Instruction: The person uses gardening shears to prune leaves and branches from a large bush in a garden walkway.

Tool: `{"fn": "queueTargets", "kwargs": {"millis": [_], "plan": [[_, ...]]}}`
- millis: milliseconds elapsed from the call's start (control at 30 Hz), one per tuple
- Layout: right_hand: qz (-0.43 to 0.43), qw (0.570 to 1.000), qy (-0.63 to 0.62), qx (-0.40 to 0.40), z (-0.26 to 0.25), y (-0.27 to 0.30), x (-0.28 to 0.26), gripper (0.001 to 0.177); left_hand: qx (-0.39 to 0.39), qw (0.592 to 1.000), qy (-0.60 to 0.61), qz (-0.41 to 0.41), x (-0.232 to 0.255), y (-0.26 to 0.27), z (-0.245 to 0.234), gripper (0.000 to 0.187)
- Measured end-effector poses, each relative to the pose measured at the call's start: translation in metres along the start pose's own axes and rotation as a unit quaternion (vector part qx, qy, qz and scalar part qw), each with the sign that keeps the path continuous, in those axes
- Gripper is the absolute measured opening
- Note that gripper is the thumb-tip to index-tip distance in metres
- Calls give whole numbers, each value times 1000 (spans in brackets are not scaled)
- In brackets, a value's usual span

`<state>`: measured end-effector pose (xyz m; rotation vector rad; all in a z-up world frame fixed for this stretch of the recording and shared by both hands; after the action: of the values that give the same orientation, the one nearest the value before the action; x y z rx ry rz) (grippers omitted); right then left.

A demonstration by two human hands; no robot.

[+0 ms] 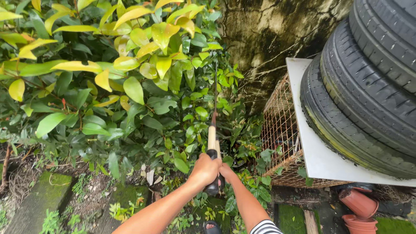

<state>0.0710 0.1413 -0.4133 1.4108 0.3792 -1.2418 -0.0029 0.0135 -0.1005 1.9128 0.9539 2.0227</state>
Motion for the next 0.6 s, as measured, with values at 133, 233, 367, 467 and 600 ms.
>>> {"fn": "queueTargets", "kwargs": {"millis": [133, 233, 367, 467, 600], "plan": [[-17, 996, -92, -9, 11, -14, -32, 28, 73, 992, -95, 29, -9, -47, -6, 48], [-63, 987, -145, -10, 22, -16, -37, 29, 107, 984, -135, 34, -20, -73, -14, 47], [-130, 978, -157, -38, 39, -23, -40, 26, 96, 973, -208, 26, -13, -47, -10, 47], [-94, 971, -214, -54, 33, -22, -33, 24, 53, 990, -127, -26, 3, -9, 5, 47], [-50, 991, -115, -46, 18, -6, -26, 19, 31, 993, -111, -31, 29, 14, 2, 51]]}}
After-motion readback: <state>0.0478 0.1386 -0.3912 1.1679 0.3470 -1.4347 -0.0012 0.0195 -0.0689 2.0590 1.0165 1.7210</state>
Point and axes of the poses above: each hand's wrist, its own y-axis away from the middle knuckle, its own z-axis out of the palm, x = y × z, the point moved 1 cm from there along -y, towards the middle knuckle, and after that the axes turned 13 degrees about -x, right-handed, at the moved point
